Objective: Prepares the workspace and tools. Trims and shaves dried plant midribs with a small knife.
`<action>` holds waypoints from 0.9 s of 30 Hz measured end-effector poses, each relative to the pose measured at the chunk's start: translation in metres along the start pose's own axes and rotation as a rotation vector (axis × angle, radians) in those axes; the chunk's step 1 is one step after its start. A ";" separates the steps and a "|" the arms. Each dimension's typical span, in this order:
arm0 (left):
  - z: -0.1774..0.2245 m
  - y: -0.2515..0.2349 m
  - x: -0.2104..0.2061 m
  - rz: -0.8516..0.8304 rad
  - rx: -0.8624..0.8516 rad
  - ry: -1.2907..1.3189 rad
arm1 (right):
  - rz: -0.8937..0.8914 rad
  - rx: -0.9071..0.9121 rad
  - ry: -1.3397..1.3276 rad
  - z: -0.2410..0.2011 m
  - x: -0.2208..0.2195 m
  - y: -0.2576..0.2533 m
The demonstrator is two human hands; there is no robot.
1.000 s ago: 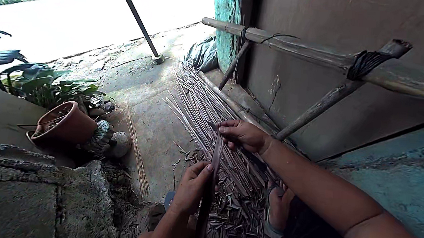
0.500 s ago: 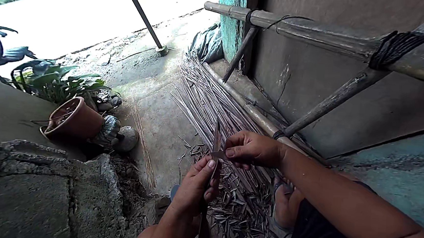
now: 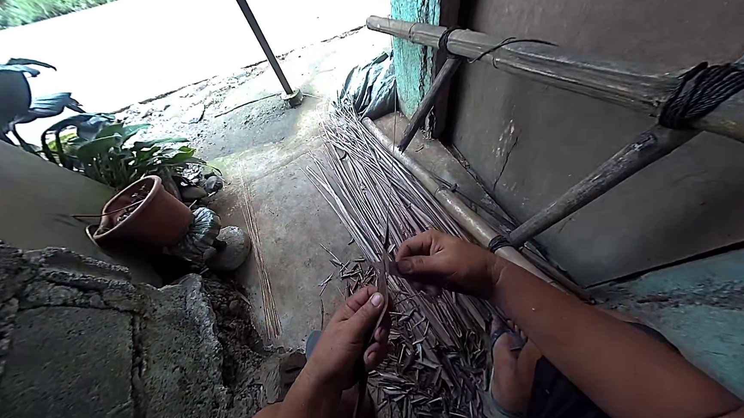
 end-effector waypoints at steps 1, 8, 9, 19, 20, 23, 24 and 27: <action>0.000 -0.001 0.000 -0.004 0.004 0.000 | 0.020 -0.003 -0.002 0.000 0.005 0.001; 0.003 -0.005 -0.001 -0.022 0.001 0.019 | 0.240 0.009 0.065 -0.006 0.037 0.008; 0.004 -0.005 0.000 -0.016 -0.003 0.022 | 0.281 0.016 0.067 -0.006 0.041 0.008; 0.001 -0.002 0.001 0.018 -0.011 -0.042 | 0.618 0.084 -0.117 -0.019 0.075 0.022; 0.001 -0.003 0.002 0.019 -0.023 -0.051 | 0.550 0.066 -0.128 -0.018 0.068 0.020; 0.006 -0.007 0.009 0.081 -0.096 -0.058 | 0.304 -0.002 -0.168 -0.010 0.035 0.012; 0.010 -0.007 0.009 0.089 -0.118 -0.045 | 0.236 -0.031 -0.163 -0.006 0.024 0.010; 0.015 -0.008 0.005 0.077 -0.157 0.008 | 0.127 -0.067 -0.149 0.000 0.004 0.004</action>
Point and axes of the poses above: each hand's wrist, its own y-axis away from the middle knuckle, its own x-axis out of the back of the hand, z = x × y, the point moved 10 cm from there along -y, towards the middle knuckle, and after that the axes turned 5 degrees about -x, right-handed, at the moved point
